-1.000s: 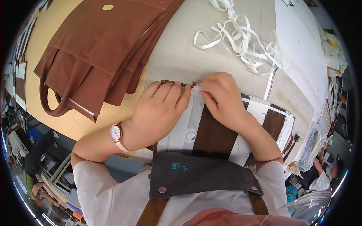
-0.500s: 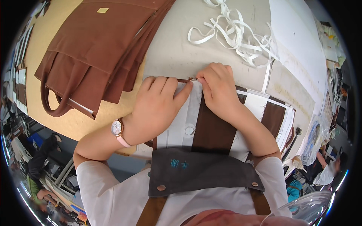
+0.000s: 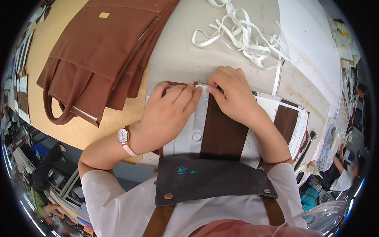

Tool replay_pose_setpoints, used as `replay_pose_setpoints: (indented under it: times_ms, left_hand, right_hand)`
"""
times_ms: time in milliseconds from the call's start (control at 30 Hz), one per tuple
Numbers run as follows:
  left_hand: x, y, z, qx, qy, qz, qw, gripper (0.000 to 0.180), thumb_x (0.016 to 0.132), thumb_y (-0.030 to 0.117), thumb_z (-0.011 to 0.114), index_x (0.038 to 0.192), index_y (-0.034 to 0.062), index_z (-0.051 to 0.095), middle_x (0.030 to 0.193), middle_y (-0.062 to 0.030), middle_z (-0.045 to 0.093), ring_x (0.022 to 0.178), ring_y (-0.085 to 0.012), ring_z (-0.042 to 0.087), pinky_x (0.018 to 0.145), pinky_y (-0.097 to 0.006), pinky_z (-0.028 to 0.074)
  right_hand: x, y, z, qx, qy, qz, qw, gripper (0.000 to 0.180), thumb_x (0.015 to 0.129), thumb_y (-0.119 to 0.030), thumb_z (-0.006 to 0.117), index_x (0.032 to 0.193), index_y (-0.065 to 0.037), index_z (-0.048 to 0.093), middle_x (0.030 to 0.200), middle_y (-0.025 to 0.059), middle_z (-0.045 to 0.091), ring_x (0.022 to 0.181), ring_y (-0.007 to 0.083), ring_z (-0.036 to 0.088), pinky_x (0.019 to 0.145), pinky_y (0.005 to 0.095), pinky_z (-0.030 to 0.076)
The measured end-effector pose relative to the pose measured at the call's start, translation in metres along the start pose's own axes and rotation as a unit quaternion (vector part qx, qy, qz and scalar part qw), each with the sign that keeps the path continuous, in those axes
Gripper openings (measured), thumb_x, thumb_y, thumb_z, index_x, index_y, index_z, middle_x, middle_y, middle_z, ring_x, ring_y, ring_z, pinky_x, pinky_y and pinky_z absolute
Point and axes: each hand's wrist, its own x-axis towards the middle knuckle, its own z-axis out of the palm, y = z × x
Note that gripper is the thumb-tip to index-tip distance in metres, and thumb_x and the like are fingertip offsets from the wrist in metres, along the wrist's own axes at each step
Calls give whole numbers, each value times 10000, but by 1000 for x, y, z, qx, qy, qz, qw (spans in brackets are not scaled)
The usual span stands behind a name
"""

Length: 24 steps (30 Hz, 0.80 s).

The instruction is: The person assembles a brown and white striped tote bag by hand. They use a hammer to secure a metal rivet on the bag's edge, then attach a white ribbon handle by threading it through the bag's fabric and securing it with a small metal fastener.

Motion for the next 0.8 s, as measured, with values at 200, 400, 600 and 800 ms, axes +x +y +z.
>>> replay_pose_setpoints:
  times_ms: [200,400,600,800]
  left_hand:
    - [3,-3,1,4,-1,9,1000,508,797,170,714,1272,18,619,1185,-95,619,1090,-219,582,950,-390,424]
    - [2,-7,-1,-32,11,10,999,452,801,136,699,1229,8,623,1143,-106,635,1033,-249,605,916,-401,465]
    - [10,-18,-3,-100,-11,-35,994,428,792,93,693,1208,17,629,1047,-76,655,943,-260,623,858,-379,490]
    - [9,-2,-4,-24,-44,-26,998,541,770,181,740,1265,-5,622,1132,-101,623,1044,-269,592,898,-391,482]
  right_hand:
    - [4,6,15,50,67,-73,994,165,797,59,617,926,-44,624,889,91,571,878,296,533,825,390,410]
    - [1,16,19,54,62,-154,985,208,747,60,626,937,-22,645,937,91,579,886,293,535,811,397,446]
    - [-6,16,22,-138,87,-291,943,217,687,-56,641,897,-5,665,972,76,583,900,255,536,843,394,467]
    - [-17,13,21,-157,126,-227,953,241,727,-83,653,959,-20,677,967,76,585,899,262,539,856,404,452]
